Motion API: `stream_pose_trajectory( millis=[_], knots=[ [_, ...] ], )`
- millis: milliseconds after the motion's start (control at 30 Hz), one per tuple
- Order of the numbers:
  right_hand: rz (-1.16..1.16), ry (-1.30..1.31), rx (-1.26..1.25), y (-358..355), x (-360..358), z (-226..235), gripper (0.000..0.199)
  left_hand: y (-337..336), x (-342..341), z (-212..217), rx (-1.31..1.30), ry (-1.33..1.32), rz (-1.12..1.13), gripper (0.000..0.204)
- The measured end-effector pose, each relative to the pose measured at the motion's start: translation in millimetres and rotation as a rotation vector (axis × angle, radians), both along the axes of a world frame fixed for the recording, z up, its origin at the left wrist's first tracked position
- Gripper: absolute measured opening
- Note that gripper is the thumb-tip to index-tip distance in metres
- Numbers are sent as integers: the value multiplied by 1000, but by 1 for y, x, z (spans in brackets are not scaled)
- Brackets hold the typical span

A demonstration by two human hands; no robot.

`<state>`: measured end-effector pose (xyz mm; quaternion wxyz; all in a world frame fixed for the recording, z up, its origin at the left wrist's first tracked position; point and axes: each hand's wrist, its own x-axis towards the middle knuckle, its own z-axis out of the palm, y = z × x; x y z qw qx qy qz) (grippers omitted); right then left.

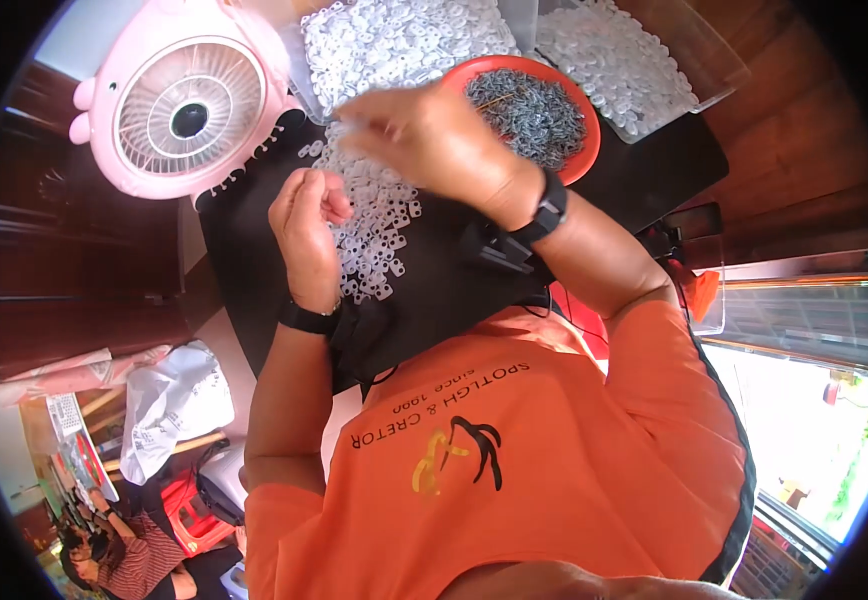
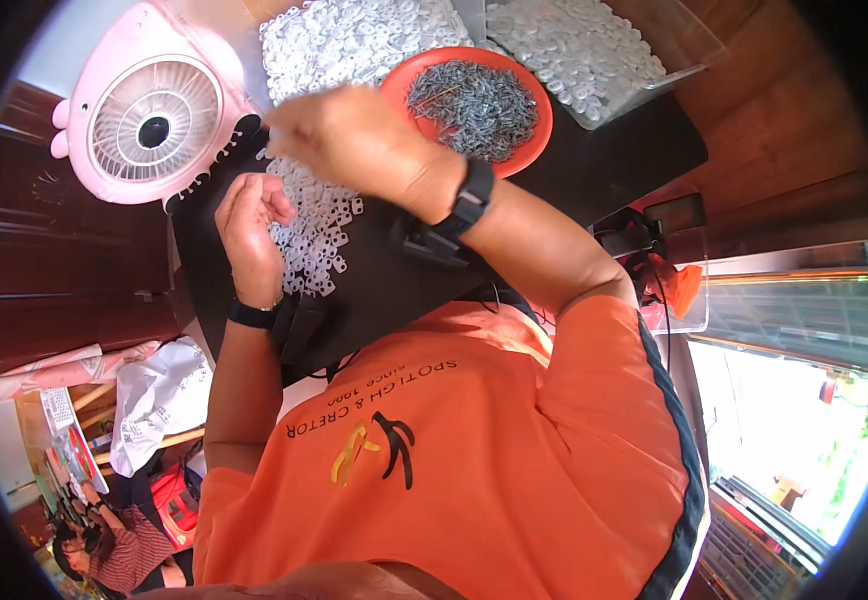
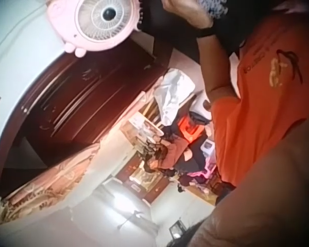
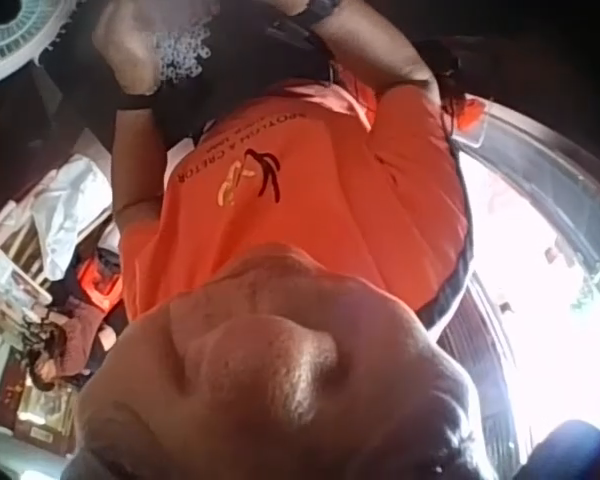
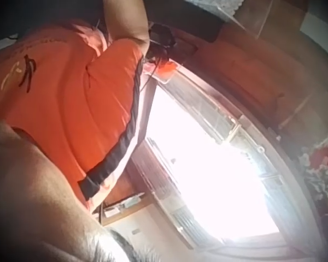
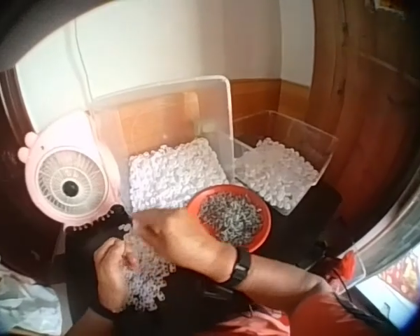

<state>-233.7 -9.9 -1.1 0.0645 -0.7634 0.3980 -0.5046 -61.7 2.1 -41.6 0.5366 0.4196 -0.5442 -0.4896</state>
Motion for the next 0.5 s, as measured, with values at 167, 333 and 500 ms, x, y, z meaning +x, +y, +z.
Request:
stream_pose_trajectory(
  millis=[167,333,500],
  knots=[
    [-686,116,72,8,-74,72,23,-8,8,1,14,36,110,22],
    [-984,317,-397,-23,-177,89,33,-17,16,5,29,151,185,15],
    [-534,98,-204,-19,-124,79,25,-28,27,-2,124,212,277,10]
  ],
)
